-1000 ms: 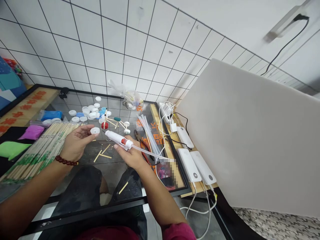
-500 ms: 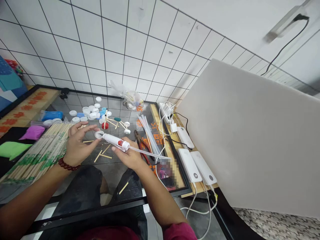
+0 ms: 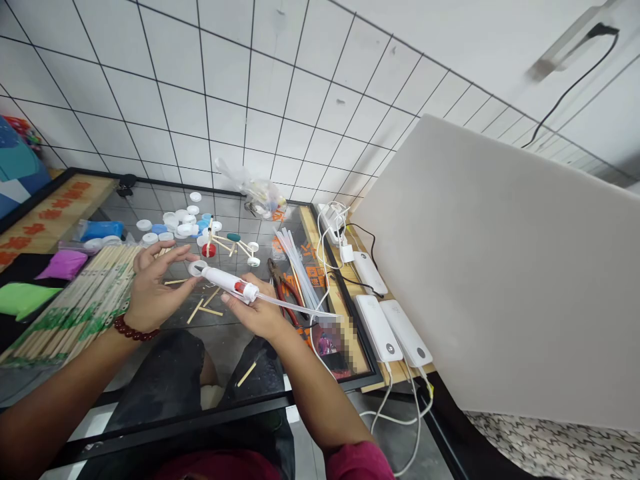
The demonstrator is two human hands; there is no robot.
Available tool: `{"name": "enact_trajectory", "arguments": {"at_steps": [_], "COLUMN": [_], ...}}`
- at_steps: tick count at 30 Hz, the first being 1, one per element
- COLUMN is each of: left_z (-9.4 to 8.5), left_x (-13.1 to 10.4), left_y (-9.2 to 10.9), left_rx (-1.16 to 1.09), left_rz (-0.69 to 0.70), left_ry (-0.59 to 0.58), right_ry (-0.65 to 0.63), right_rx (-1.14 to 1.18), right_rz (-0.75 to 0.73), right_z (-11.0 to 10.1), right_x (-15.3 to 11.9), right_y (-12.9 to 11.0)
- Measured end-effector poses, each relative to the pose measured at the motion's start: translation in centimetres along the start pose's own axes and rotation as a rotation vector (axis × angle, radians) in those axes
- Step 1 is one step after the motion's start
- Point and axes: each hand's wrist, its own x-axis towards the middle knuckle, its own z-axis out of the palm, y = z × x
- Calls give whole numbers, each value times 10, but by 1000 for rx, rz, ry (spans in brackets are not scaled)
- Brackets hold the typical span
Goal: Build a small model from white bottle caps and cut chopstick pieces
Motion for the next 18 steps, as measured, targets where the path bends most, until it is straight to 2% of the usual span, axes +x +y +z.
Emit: {"name": "enact_trajectory", "arguments": {"at_steps": [11,18], "left_z": [0,1], "left_x": [-1,-1], "left_y": [-1,1], "left_rx": [-18,-14], "left_rz": [-33,-18], "left_ry": [-15,-3], "right_ry": [-45,-30], "right_rx": [-45,-15], "right_rz": [-7,1], "right_z": [-2,-1], "right_x": [0,1], "right_y": [0,-1]}}
